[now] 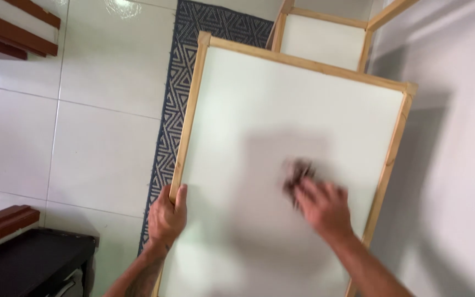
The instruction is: The person cleans a small wooden table and chair with a cloth and moves items between rooms.
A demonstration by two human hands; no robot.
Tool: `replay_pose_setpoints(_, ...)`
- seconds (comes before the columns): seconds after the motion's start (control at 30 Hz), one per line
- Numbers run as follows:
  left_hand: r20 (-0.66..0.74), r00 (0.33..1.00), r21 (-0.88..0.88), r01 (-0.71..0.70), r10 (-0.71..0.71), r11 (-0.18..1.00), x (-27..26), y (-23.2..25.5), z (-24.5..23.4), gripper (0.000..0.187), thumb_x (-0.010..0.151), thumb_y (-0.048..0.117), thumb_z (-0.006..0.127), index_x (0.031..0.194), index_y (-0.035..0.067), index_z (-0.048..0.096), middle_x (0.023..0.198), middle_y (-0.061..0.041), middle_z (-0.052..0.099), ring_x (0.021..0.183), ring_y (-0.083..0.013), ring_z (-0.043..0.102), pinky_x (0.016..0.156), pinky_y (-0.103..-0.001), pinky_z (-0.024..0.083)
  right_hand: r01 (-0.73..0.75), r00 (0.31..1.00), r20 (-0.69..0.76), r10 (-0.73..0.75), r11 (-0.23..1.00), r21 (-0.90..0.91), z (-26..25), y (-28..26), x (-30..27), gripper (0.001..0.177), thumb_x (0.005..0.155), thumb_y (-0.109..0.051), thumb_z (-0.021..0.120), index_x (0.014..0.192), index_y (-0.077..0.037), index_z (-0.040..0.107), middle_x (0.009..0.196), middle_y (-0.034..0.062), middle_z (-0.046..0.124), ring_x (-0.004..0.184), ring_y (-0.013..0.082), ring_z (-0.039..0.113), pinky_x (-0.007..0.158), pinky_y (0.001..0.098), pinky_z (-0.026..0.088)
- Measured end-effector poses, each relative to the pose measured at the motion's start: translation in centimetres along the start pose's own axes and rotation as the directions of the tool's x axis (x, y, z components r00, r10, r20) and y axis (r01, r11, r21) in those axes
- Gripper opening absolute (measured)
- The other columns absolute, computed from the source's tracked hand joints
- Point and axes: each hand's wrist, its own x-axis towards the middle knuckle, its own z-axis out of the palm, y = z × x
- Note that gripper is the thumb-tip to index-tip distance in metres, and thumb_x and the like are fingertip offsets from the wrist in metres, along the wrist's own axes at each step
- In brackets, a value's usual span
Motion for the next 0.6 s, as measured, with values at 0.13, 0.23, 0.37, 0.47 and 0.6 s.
replay_pose_setpoints(0.13, -0.01, 0.998, 0.115, 0.062, -0.061, 0.991, -0.3, -0.1, 0.1, 0.057, 0.12, 0.061, 0.05, 0.133, 0.012, 0.076, 0.072, -0.003, 0.069, 0.054, -0.0192, 0.061, 0.048, -0.039, 0.052, -0.29, 0.907, -0.222, 0.359, 0.912, 0.289, 2.0, -2.4, 20.8, 0.028, 0.111, -0.007, 0.086, 0.139, -0.008, 0.089, 0.147, 0.0087, 0.073, 0.119, 0.0375, 0.067, 0.101, 0.0484, 0.061)
replay_pose_setpoints(0.23, -0.039, 0.999, 0.103, 0.01, -0.006, 0.995, -0.3, -0.1, -0.1, 0.044, 0.119, 0.05, 0.059, 0.134, 0.011, 0.075, 0.072, -0.002, 0.073, 0.051, -0.018, 0.062, 0.045, -0.037, 0.052, -0.358, 0.885, -0.157, 0.438, 0.856, 0.372, 3.4, -7.8, 32.8, 0.064, 0.102, -0.003, 0.087, 0.163, -0.007, 0.07, 0.148, 0.0166, 0.071, 0.121, 0.0284, 0.073, 0.093, 0.0388, 0.07)
replay_pose_setpoints(0.37, 0.014, 0.992, 0.172, 0.119, -0.123, 0.978, -0.2, -0.7, 0.1, 0.047, 0.121, 0.057, 0.051, 0.125, 0.016, 0.074, 0.068, 0.0, 0.071, 0.05, -0.0186, 0.059, 0.047, -0.039, 0.05, -0.265, 0.92, -0.063, 0.388, 0.73, 0.629, 5.6, -8.9, 39.6, 0.034, 0.117, -0.031, 0.059, 0.135, -0.006, 0.074, 0.163, 0.0209, 0.053, 0.114, 0.0287, 0.073, 0.084, 0.0378, 0.065)
replay_pose_setpoints(0.47, 0.037, 0.98, 0.212, 0.181, -0.193, 0.96, -0.5, -0.2, -0.1, 0.049, 0.121, 0.061, 0.049, 0.127, 0.019, 0.074, 0.076, -0.003, 0.076, 0.063, -0.0239, 0.07, 0.058, -0.044, 0.058, -0.063, 0.984, -0.149, 0.102, 0.967, 0.247, 5.6, -3.1, 37.0, 0.024, 0.119, -0.019, 0.073, 0.137, -0.006, 0.083, 0.152, 0.009, 0.064, 0.13, 0.0288, 0.066, 0.116, 0.0525, 0.061)
replay_pose_setpoints(0.6, 0.056, 0.963, 0.228, 0.244, -0.263, 0.943, -0.2, -0.8, 0.0, 0.058, 0.121, 0.065, 0.046, 0.136, 0.018, 0.076, 0.084, -0.006, 0.081, 0.077, -0.0256, 0.079, 0.07, -0.045, 0.067, -0.154, 0.987, -0.036, 0.155, 0.987, 0.035, 2.0, 7.7, 26.5, 0.032, 0.113, -0.021, 0.083, 0.145, -0.018, 0.084, 0.143, 0.0, 0.072, 0.131, 0.0254, 0.069, 0.116, 0.0562, 0.057)
